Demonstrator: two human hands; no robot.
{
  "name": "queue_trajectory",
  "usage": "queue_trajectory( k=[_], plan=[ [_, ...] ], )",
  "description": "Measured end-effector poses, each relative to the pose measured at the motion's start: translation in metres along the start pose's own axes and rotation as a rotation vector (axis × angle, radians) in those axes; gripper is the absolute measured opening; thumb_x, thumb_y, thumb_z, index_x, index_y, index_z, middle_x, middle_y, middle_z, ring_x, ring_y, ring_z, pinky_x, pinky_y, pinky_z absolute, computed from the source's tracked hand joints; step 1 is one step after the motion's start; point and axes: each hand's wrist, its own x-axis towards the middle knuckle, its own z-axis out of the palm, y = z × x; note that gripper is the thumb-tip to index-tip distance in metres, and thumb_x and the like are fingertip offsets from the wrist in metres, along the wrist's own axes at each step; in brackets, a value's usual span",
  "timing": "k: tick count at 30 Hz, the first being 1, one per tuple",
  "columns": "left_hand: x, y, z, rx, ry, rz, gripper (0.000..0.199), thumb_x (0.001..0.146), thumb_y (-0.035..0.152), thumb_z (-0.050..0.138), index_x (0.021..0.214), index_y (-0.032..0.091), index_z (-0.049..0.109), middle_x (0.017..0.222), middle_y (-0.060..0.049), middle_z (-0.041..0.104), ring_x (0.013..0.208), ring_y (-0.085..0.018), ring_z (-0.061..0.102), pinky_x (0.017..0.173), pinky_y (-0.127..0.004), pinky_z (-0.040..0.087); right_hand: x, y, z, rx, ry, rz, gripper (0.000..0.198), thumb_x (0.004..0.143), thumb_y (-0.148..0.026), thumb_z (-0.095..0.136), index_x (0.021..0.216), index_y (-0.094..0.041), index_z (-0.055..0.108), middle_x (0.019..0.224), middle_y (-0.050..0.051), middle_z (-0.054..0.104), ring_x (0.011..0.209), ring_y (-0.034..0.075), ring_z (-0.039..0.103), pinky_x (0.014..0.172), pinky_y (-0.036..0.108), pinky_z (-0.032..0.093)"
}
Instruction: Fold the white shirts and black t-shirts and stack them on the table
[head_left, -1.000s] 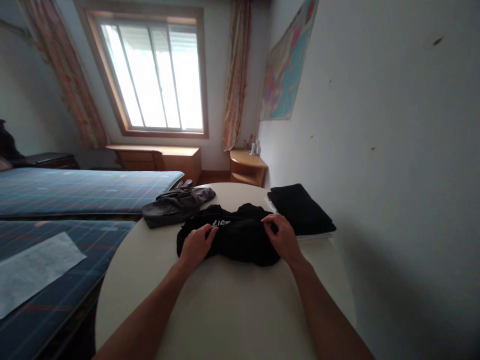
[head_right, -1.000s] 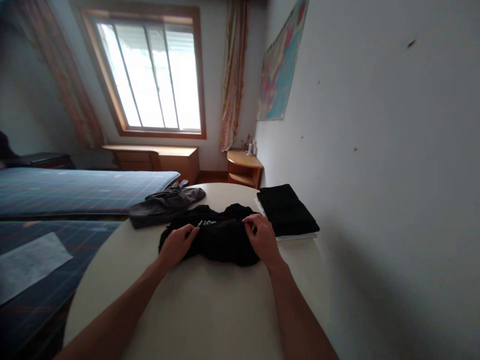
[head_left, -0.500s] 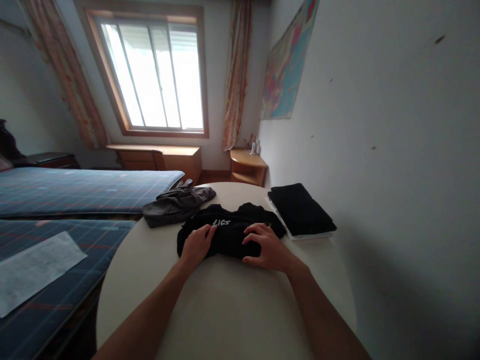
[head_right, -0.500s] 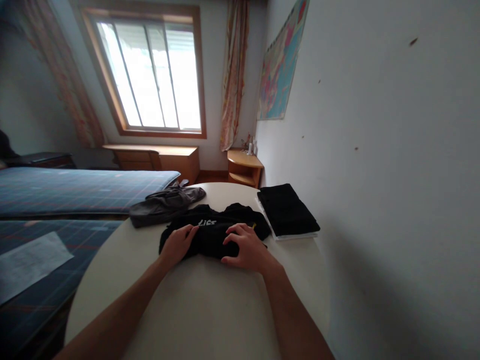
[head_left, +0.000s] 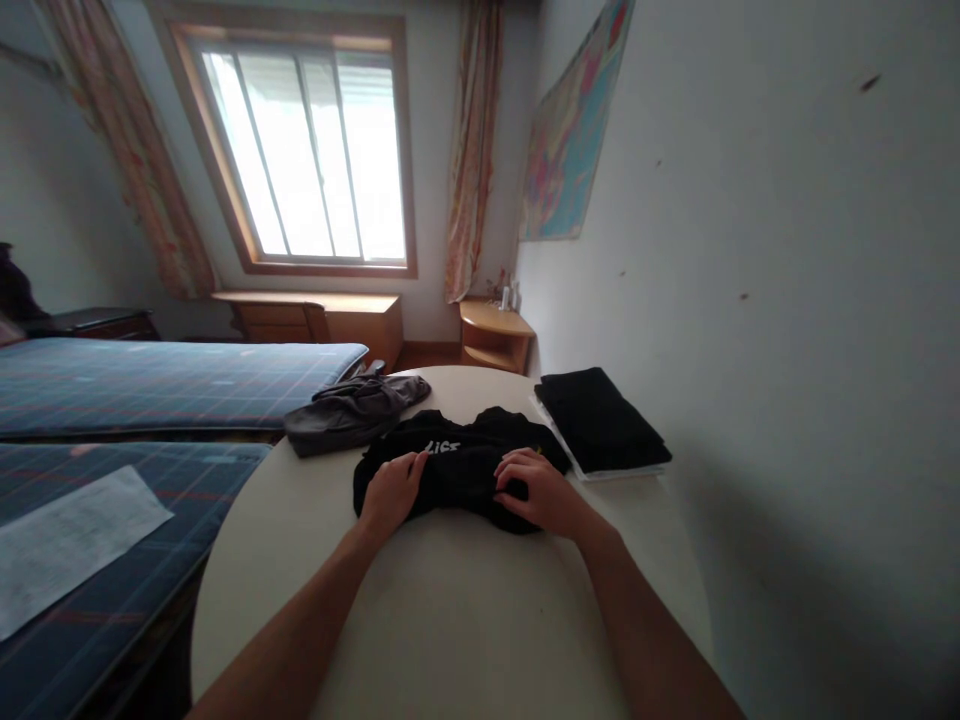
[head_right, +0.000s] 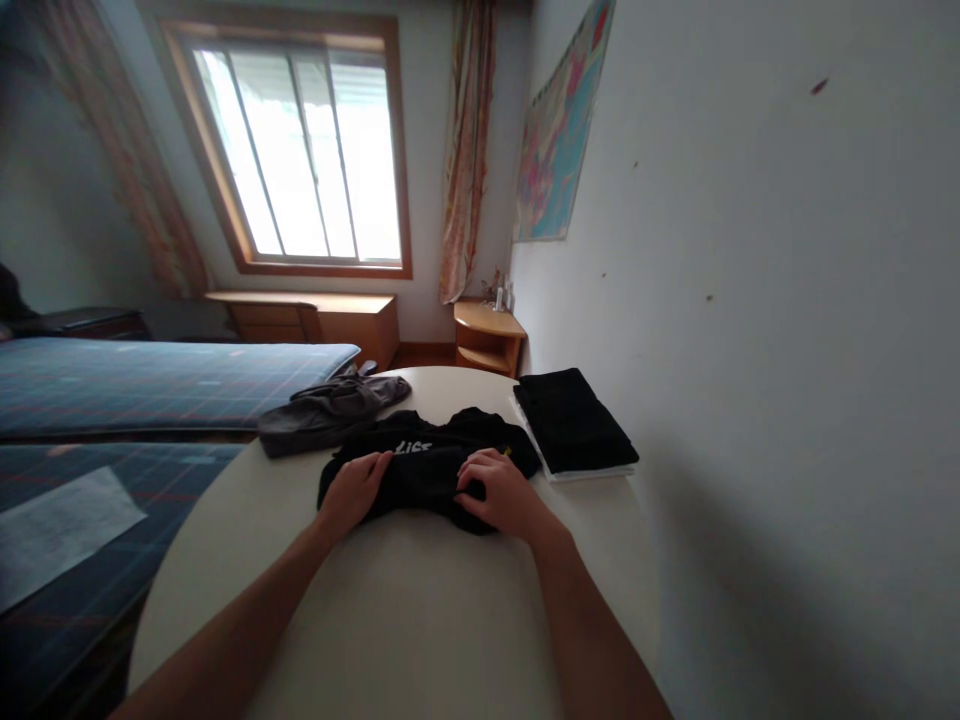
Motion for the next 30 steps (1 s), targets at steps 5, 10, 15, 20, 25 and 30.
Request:
queue_trajectory(
  k=[5,10,15,20,25,30],
  plan=[
    [0.0,-0.001,0.001,-0.016,0.007,0.0,0.041,0.101,0.041,0.037,0.079,0.023,0.067,0.08,-0.006,0.072,0.084,-0.022,0.068,0.07,-0.027,0.041,0.002,0.001,-0.003,0.044,0.124,0.153,0.012,0.089,-0.029,0.06,0.095,-0.025,0.069,0.092,0.002,0.072,0.087,0.019,0.066,0.083,0.035,0.051],
    [-0.008,0.006,-0.003,-0.045,0.105,0.093,0.028,0.098,0.041,0.045,0.102,0.024,0.065,0.095,-0.006,0.072,0.091,-0.024,0.068,0.077,-0.031,0.047,0.005,-0.001,-0.001,0.116,0.195,0.212,0.018,0.092,-0.032,0.053,0.1,-0.025,0.068,0.095,0.001,0.073,0.087,0.019,0.067,0.081,0.033,0.05],
    [-0.023,0.024,-0.007,-0.067,0.238,0.528,0.041,0.084,0.04,0.068,0.12,0.024,0.056,0.124,-0.008,0.061,0.115,-0.026,0.056,0.1,-0.038,0.042,0.007,-0.002,0.005,0.237,0.245,0.311,0.02,0.091,-0.038,0.056,0.103,-0.024,0.063,0.084,0.0,0.07,0.076,0.017,0.066,0.07,0.029,0.048],
    [-0.026,0.031,0.002,-0.029,0.116,0.606,0.028,0.082,0.029,0.071,0.108,0.025,0.061,0.107,-0.005,0.068,0.101,-0.024,0.062,0.092,-0.037,0.046,0.008,-0.004,0.007,0.317,0.283,0.345,0.02,0.088,-0.043,0.059,0.091,-0.024,0.057,0.071,-0.004,0.065,0.066,0.015,0.062,0.06,0.025,0.043],
    [-0.023,0.023,0.007,-0.088,0.125,0.494,0.007,0.09,0.026,0.063,0.096,0.023,0.063,0.091,-0.002,0.071,0.086,-0.02,0.066,0.08,-0.03,0.048,0.009,-0.003,0.008,0.316,0.242,0.37,0.022,0.087,-0.046,0.058,0.085,-0.024,0.06,0.064,-0.005,0.059,0.059,0.013,0.054,0.054,0.024,0.037],
    [-0.022,0.02,0.004,-0.07,0.092,0.433,0.012,0.095,0.03,0.056,0.095,0.023,0.066,0.086,-0.001,0.073,0.082,-0.019,0.068,0.074,-0.027,0.045,0.007,-0.003,0.006,0.339,0.173,0.379,0.025,0.087,-0.047,0.059,0.082,-0.022,0.066,0.071,-0.002,0.063,0.067,0.015,0.057,0.064,0.027,0.042]
  ],
)
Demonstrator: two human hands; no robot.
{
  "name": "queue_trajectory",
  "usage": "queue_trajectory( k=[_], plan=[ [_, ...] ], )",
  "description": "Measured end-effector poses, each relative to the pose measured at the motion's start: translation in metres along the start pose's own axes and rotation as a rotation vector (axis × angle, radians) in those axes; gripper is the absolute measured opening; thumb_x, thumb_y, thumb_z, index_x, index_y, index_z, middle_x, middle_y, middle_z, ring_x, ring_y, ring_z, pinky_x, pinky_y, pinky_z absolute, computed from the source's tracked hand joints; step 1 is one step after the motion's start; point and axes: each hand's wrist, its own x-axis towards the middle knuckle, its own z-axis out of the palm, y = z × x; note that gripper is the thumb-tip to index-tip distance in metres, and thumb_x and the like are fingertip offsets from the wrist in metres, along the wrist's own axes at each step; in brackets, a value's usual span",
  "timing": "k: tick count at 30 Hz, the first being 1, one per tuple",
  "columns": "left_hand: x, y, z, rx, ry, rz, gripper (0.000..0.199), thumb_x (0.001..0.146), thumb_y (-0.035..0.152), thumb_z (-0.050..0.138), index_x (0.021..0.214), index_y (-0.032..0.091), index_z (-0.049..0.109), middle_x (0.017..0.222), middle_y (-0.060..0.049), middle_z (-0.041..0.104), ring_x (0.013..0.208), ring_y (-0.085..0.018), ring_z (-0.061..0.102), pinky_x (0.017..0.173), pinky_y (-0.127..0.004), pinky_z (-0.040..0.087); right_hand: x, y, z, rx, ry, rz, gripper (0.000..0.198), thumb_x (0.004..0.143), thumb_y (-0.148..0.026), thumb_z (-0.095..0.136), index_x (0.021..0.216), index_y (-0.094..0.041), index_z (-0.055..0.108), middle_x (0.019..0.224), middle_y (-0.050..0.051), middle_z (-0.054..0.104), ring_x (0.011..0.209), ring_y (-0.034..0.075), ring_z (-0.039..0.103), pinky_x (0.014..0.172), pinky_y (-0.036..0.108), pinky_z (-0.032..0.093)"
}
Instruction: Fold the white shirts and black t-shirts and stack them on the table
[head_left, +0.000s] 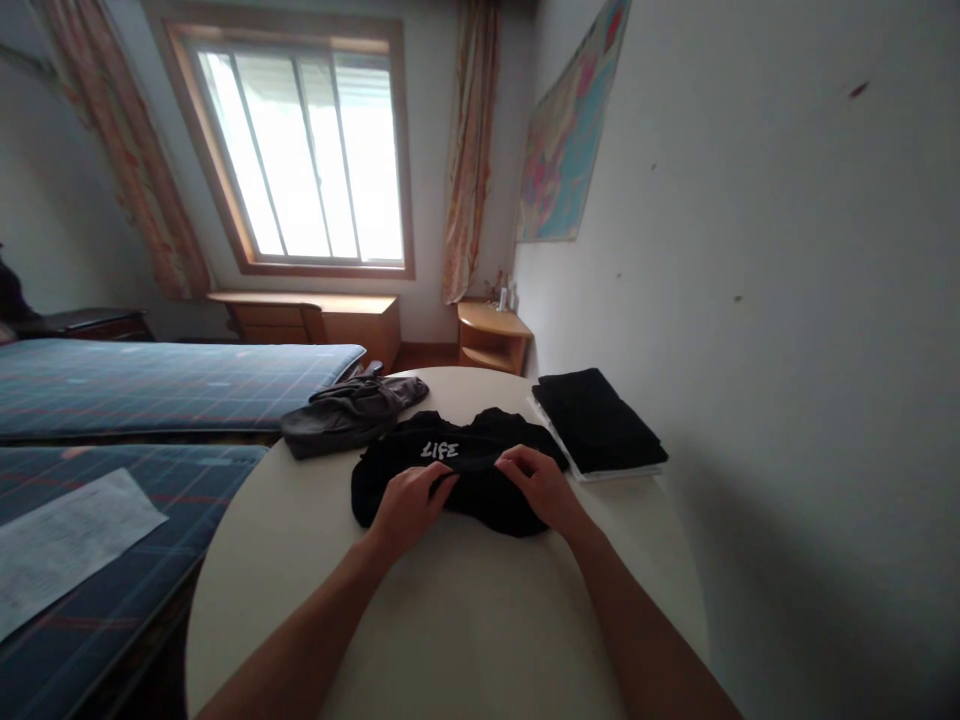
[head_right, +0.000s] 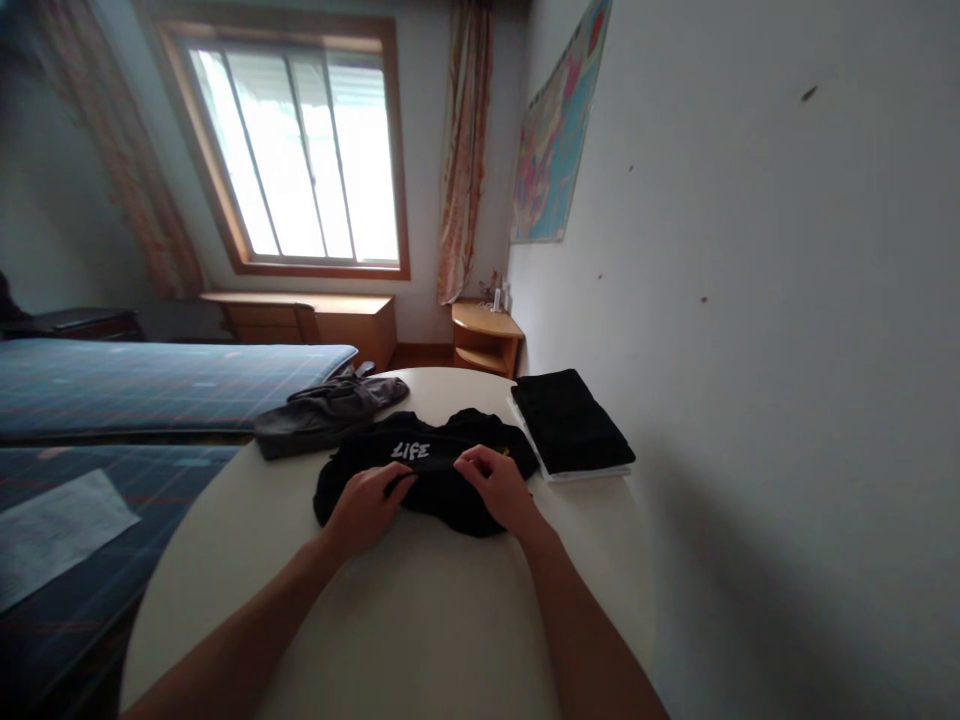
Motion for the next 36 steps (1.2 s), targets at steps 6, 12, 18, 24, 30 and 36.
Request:
queue_trajectory(
  k=[6,12,18,24,30,36],
  plan=[
    [0.002,0.002,-0.004,0.08,-0.021,-0.1,0.029,0.099,0.032,0.046,0.081,0.021,0.065,0.071,-0.002,0.071,0.07,-0.018,0.069,0.062,-0.025,0.038,-0.005,-0.003,-0.002,-0.066,-0.125,-0.09,0.035,0.071,-0.045,0.079,0.098,-0.025,0.071,0.079,-0.002,0.065,0.074,0.017,0.059,0.07,0.028,0.044],
    [0.003,0.002,-0.006,0.056,-0.027,-0.094,0.041,0.102,0.034,0.038,0.069,0.021,0.059,0.064,-0.001,0.067,0.063,-0.017,0.066,0.058,-0.025,0.033,-0.003,-0.007,-0.001,-0.081,-0.037,-0.12,0.02,0.081,-0.038,0.071,0.095,-0.024,0.071,0.08,-0.001,0.066,0.077,0.017,0.061,0.074,0.031,0.047],
    [0.001,0.002,-0.004,0.054,-0.006,-0.006,0.032,0.101,0.034,0.041,0.082,0.022,0.065,0.073,-0.002,0.071,0.07,-0.019,0.068,0.064,-0.027,0.043,0.0,-0.005,-0.001,-0.04,0.08,-0.27,0.01,0.085,-0.033,0.066,0.086,-0.024,0.069,0.113,0.006,0.065,0.106,0.02,0.06,0.098,0.038,0.043],
    [0.0,0.007,-0.002,-0.085,0.165,0.186,0.024,0.092,0.029,0.059,0.116,0.024,0.058,0.111,-0.004,0.069,0.101,-0.02,0.066,0.087,-0.032,0.051,-0.003,-0.01,0.006,-0.061,0.151,-0.233,0.008,0.085,-0.033,0.067,0.089,-0.026,0.068,0.089,0.0,0.072,0.089,0.019,0.066,0.087,0.036,0.048],
    [0.001,0.013,-0.003,-0.09,0.193,0.247,0.014,0.093,0.03,0.059,0.105,0.024,0.063,0.095,-0.003,0.071,0.088,-0.019,0.067,0.079,-0.032,0.055,-0.008,-0.02,0.016,0.054,0.153,-0.202,0.016,0.079,-0.034,0.074,0.089,-0.025,0.066,0.087,0.0,0.071,0.084,0.018,0.066,0.082,0.033,0.05],
    [0.0,0.012,-0.002,-0.115,0.24,0.229,0.016,0.095,0.027,0.056,0.108,0.023,0.063,0.095,-0.003,0.073,0.084,-0.017,0.069,0.078,-0.03,0.055,-0.007,-0.02,0.014,0.253,0.214,-0.154,0.017,0.08,-0.035,0.072,0.091,-0.024,0.064,0.087,0.001,0.069,0.084,0.018,0.065,0.08,0.032,0.051]
  ],
)
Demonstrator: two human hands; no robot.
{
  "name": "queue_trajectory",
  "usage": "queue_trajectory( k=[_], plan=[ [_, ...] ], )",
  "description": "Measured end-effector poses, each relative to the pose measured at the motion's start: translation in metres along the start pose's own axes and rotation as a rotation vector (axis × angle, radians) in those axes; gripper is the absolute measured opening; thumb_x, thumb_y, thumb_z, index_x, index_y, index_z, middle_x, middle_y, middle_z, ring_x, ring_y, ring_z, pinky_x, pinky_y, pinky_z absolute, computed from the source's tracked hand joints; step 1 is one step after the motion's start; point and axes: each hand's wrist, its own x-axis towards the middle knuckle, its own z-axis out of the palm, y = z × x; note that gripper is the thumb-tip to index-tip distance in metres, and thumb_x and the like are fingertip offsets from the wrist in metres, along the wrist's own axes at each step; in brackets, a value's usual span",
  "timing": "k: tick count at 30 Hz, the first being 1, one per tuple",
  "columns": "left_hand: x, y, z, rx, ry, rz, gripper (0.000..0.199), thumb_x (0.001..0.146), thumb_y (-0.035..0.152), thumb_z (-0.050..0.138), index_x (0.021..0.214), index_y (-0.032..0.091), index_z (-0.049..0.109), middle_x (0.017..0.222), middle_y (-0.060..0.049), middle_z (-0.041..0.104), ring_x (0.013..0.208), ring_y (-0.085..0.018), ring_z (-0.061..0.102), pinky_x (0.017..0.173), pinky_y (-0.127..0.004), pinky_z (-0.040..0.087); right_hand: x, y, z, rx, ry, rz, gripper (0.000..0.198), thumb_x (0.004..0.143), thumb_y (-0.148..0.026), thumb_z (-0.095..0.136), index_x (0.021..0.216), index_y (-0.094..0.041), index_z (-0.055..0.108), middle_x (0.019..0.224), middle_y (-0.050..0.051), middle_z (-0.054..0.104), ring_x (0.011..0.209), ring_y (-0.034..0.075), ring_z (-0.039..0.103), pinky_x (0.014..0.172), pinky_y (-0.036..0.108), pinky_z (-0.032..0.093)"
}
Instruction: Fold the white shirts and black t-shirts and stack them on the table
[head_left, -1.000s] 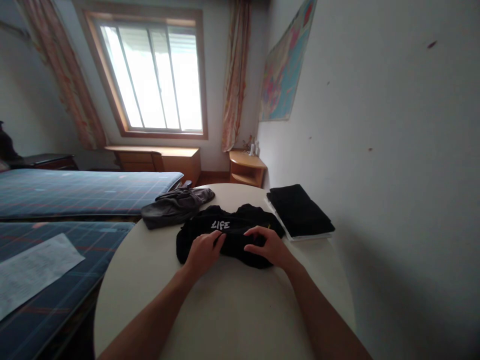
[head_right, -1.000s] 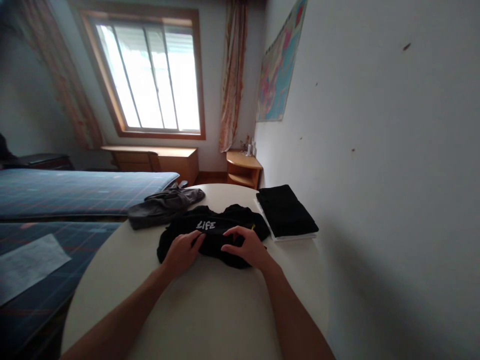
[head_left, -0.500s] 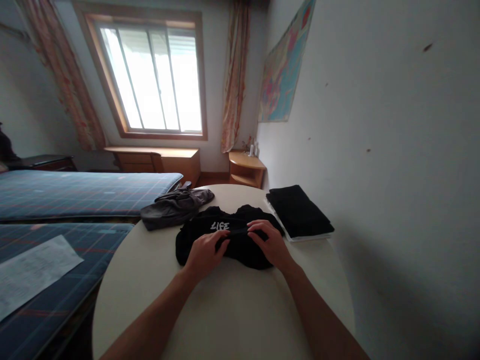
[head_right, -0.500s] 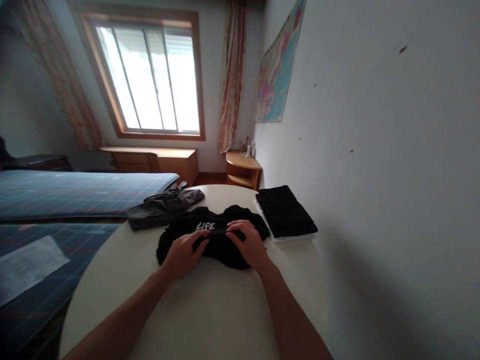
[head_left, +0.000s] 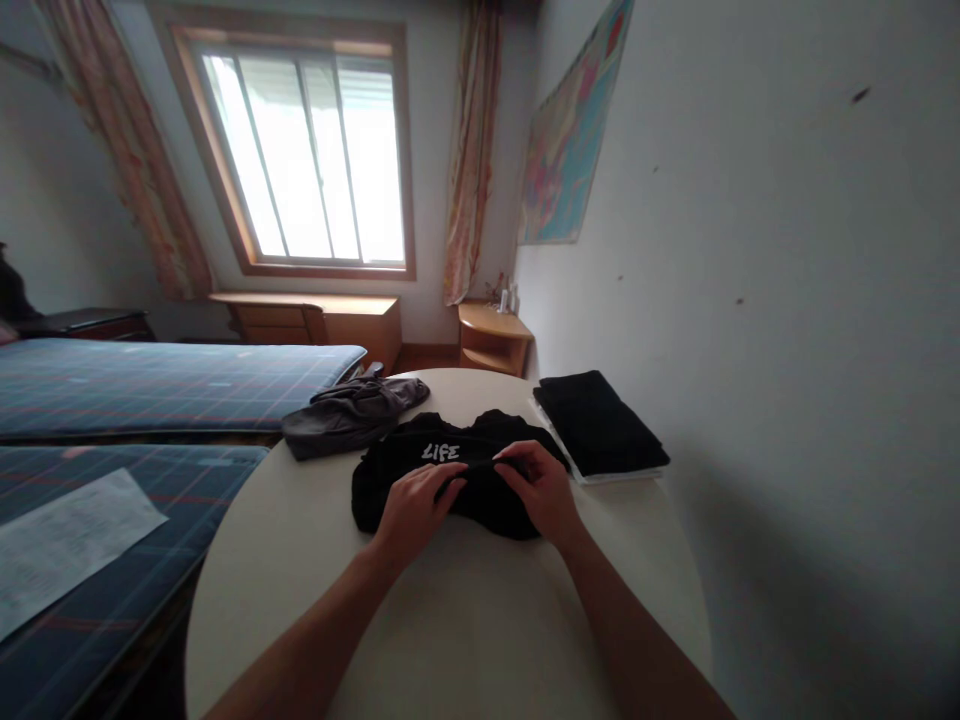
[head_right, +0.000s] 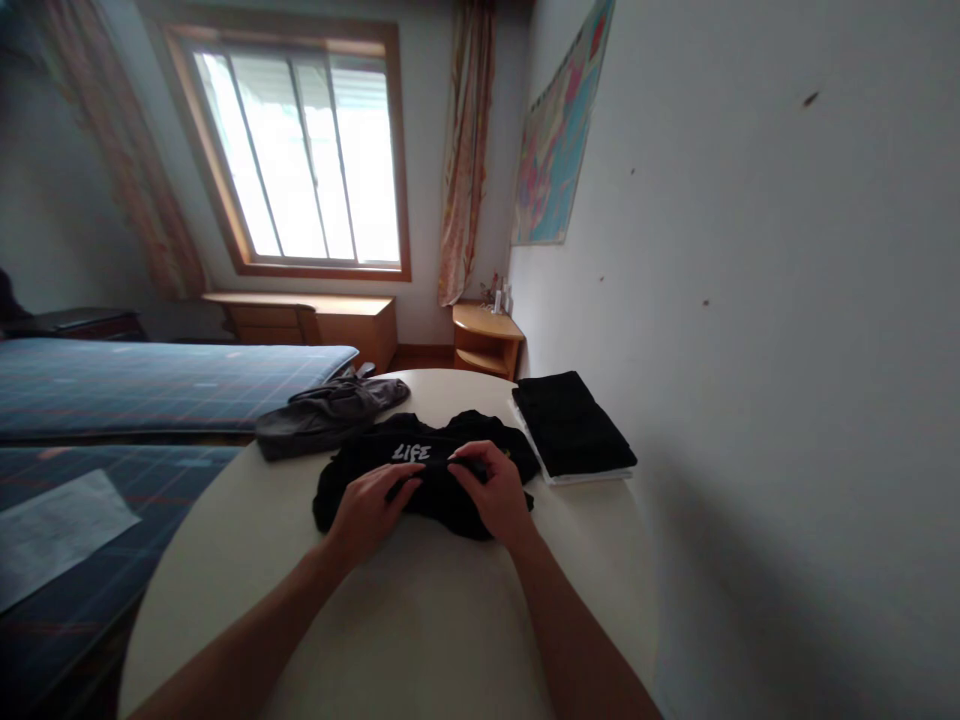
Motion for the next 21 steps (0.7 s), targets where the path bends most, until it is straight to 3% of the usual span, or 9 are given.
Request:
queue_trajectory(
  k=[4,8,15,21],
  plan=[
    [0.0,-0.001,-0.003,0.027,-0.018,0.014,0.026,0.092,0.024,0.06,0.118,0.024,0.058,0.105,-0.004,0.069,0.095,-0.019,0.067,0.083,-0.031,0.055,0.006,-0.002,-0.006,0.052,0.151,0.01,0.021,0.08,-0.04,0.071,0.09,-0.023,0.063,0.087,0.002,0.068,0.081,0.018,0.064,0.077,0.032,0.052],
    [0.001,-0.006,-0.01,0.063,0.013,-0.035,0.019,0.092,0.021,0.056,0.111,0.024,0.058,0.104,-0.004,0.067,0.097,-0.019,0.066,0.084,-0.031,0.054,0.011,0.002,-0.015,0.016,0.3,0.029,0.028,0.077,-0.045,0.072,0.09,-0.022,0.063,0.08,0.001,0.065,0.07,0.015,0.059,0.066,0.029,0.05],
    [0.001,-0.017,-0.013,0.087,0.028,-0.113,0.011,0.093,0.032,0.058,0.096,0.022,0.063,0.088,-0.003,0.071,0.081,-0.018,0.068,0.077,-0.029,0.053,0.015,0.017,-0.024,-0.013,0.344,0.068,0.038,0.075,-0.053,0.072,0.091,-0.02,0.063,0.08,0.002,0.064,0.07,0.016,0.059,0.064,0.029,0.05],
    [0.004,-0.012,-0.019,0.092,0.003,-0.071,0.023,0.099,0.033,0.048,0.095,0.022,0.068,0.098,-0.005,0.068,0.093,-0.017,0.065,0.083,-0.028,0.051,0.017,0.021,-0.026,0.0,0.372,0.107,0.04,0.072,-0.054,0.075,0.09,-0.02,0.065,0.077,0.001,0.064,0.069,0.016,0.059,0.063,0.029,0.049]
  ],
)
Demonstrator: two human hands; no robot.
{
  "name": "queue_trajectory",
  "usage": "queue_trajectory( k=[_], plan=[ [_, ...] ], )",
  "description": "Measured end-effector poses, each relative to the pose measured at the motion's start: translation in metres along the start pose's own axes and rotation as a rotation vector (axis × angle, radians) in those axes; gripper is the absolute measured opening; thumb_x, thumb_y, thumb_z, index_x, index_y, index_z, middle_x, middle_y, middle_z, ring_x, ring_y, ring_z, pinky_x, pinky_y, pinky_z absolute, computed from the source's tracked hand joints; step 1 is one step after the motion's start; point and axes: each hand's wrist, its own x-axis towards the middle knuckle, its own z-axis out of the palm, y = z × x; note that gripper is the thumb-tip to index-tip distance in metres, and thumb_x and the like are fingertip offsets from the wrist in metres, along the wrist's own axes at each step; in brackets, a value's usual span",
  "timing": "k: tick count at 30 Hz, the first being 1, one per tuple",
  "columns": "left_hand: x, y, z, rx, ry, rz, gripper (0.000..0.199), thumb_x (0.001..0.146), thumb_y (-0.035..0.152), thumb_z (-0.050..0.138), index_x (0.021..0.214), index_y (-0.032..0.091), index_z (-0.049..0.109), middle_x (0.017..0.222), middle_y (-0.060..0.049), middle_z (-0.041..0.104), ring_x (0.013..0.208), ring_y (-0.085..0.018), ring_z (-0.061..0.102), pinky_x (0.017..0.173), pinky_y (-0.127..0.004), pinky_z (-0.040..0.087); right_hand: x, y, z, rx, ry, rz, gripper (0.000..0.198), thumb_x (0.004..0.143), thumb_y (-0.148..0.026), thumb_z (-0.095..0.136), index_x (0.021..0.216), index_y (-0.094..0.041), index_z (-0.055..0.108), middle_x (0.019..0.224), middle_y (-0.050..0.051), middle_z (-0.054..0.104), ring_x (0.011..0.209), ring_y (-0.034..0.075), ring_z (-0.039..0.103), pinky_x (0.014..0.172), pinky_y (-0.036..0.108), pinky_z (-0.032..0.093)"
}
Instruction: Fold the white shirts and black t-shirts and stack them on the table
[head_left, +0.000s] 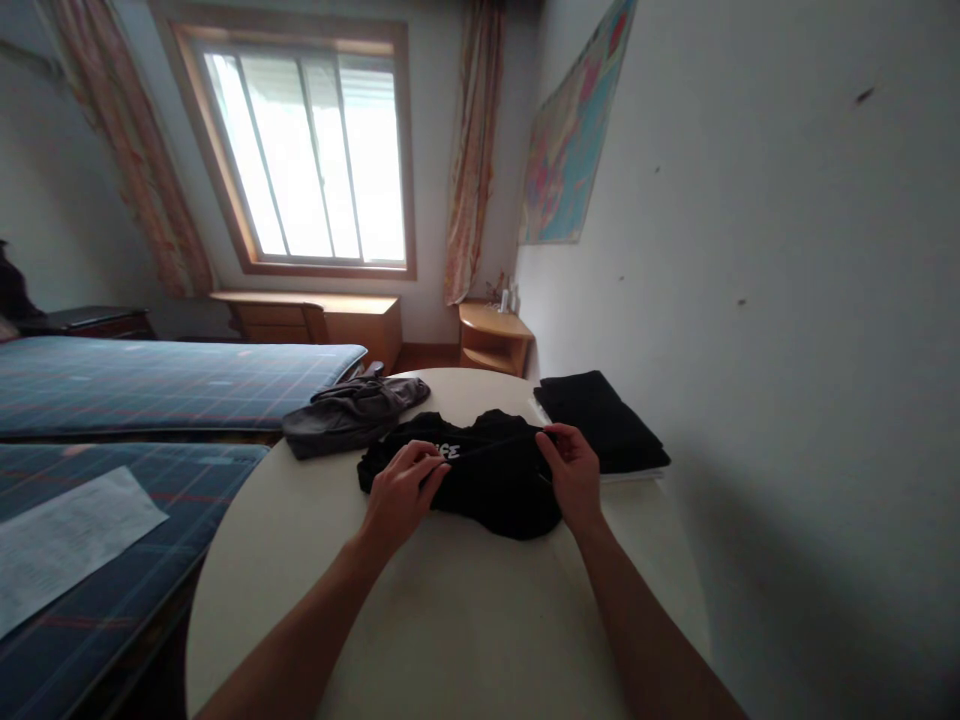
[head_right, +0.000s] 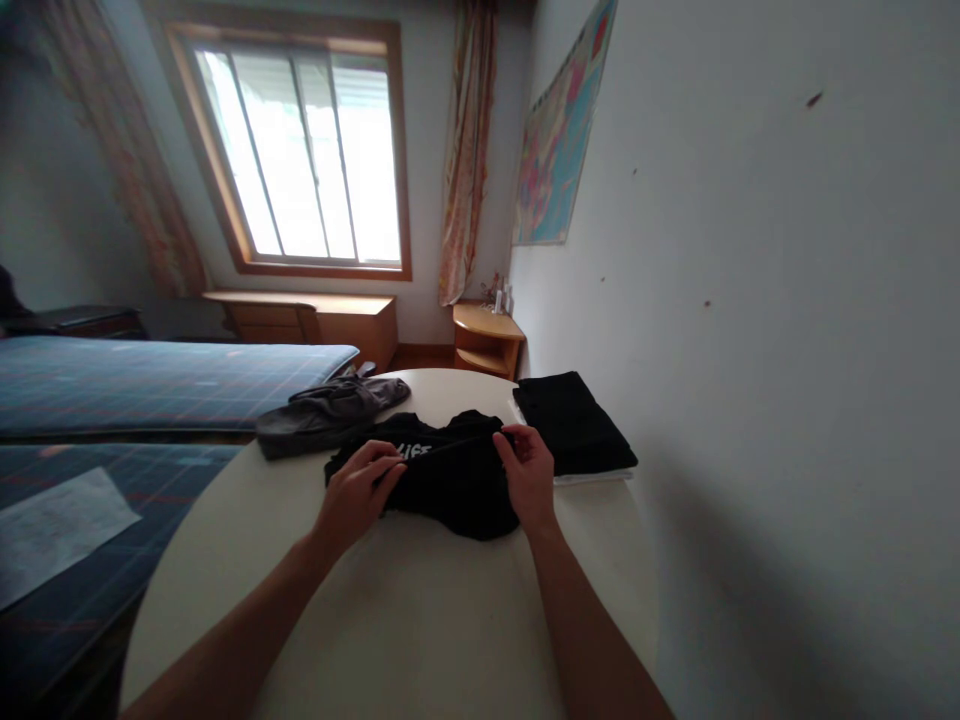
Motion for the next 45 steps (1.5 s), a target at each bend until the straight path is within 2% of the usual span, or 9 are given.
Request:
queue_trajectory(
  k=[5,11,15,20,24,30,33,40,45],
  plan=[
    [0.0,-0.007,0.0,0.029,0.0,0.011,0.023,0.098,0.034,0.049,0.109,0.022,0.064,0.092,-0.004,0.07,0.086,-0.017,0.066,0.078,-0.028,0.051,0.001,-0.003,-0.001,0.026,0.004,-0.004,0.037,0.073,-0.051,0.074,0.092,-0.02,0.065,0.081,0.001,0.065,0.075,0.017,0.061,0.069,0.03,0.05],
    [0.002,-0.018,-0.006,0.095,-0.063,0.042,0.015,0.095,0.027,0.052,0.101,0.022,0.064,0.091,-0.003,0.072,0.083,-0.017,0.067,0.076,-0.027,0.051,-0.001,-0.009,-0.003,-0.062,0.078,-0.058,0.034,0.075,-0.049,0.072,0.09,-0.02,0.064,0.079,0.001,0.064,0.07,0.015,0.058,0.066,0.029,0.049],
    [0.005,-0.018,-0.015,0.183,0.016,0.023,0.017,0.094,0.022,0.051,0.102,0.022,0.065,0.092,-0.004,0.072,0.085,-0.018,0.067,0.076,-0.028,0.05,-0.005,-0.015,-0.001,-0.091,0.114,-0.093,0.032,0.076,-0.049,0.071,0.088,-0.02,0.064,0.079,0.001,0.064,0.067,0.015,0.057,0.062,0.028,0.048],
    [0.007,-0.022,-0.018,0.284,0.09,-0.06,0.02,0.098,0.034,0.049,0.097,0.021,0.065,0.084,-0.004,0.071,0.08,-0.019,0.067,0.075,-0.028,0.05,-0.007,-0.021,0.001,-0.099,0.166,-0.119,0.032,0.077,-0.05,0.07,0.087,-0.02,0.064,0.084,0.003,0.067,0.075,0.017,0.061,0.069,0.031,0.05],
    [0.006,-0.03,-0.015,0.103,0.02,-0.065,0.022,0.099,0.036,0.045,0.106,0.021,0.06,0.088,-0.003,0.072,0.077,-0.017,0.069,0.07,-0.025,0.051,-0.002,-0.019,-0.003,-0.087,0.195,-0.098,0.033,0.075,-0.049,0.071,0.088,-0.02,0.065,0.085,0.004,0.068,0.078,0.018,0.062,0.071,0.032,0.05],
    [0.001,-0.042,-0.011,-0.042,-0.145,0.054,0.028,0.095,0.024,0.043,0.12,0.022,0.056,0.11,-0.005,0.071,0.098,-0.017,0.069,0.086,-0.029,0.054,0.009,-0.011,-0.015,-0.101,0.286,-0.101,0.037,0.074,-0.051,0.071,0.09,-0.018,0.066,0.085,0.004,0.067,0.08,0.018,0.062,0.074,0.033,0.05],
    [0.002,-0.043,-0.012,0.021,-0.113,0.038,0.025,0.095,0.026,0.045,0.116,0.021,0.059,0.107,-0.005,0.072,0.093,-0.018,0.069,0.084,-0.03,0.054,0.011,-0.009,-0.019,-0.107,0.314,-0.105,0.038,0.073,-0.052,0.072,0.09,-0.018,0.066,0.086,0.004,0.067,0.081,0.018,0.062,0.075,0.033,0.05],
    [0.006,-0.04,-0.02,0.044,0.143,-0.045,0.021,0.096,0.037,0.051,0.095,0.021,0.064,0.089,-0.004,0.073,0.081,-0.017,0.068,0.079,-0.028,0.054,0.012,-0.008,-0.021,-0.104,0.35,-0.095,0.037,0.074,-0.049,0.073,0.091,-0.017,0.068,0.085,0.004,0.066,0.078,0.018,0.061,0.073,0.032,0.049],
    [0.002,-0.049,-0.018,-0.054,0.009,-0.018,0.024,0.094,0.039,0.053,0.108,0.022,0.062,0.098,-0.003,0.073,0.081,-0.015,0.07,0.077,-0.025,0.054,0.016,-0.002,-0.026,-0.078,0.365,-0.09,0.039,0.074,-0.05,0.073,0.094,-0.018,0.067,0.086,0.004,0.066,0.077,0.017,0.06,0.072,0.032,0.048]
  ],
)
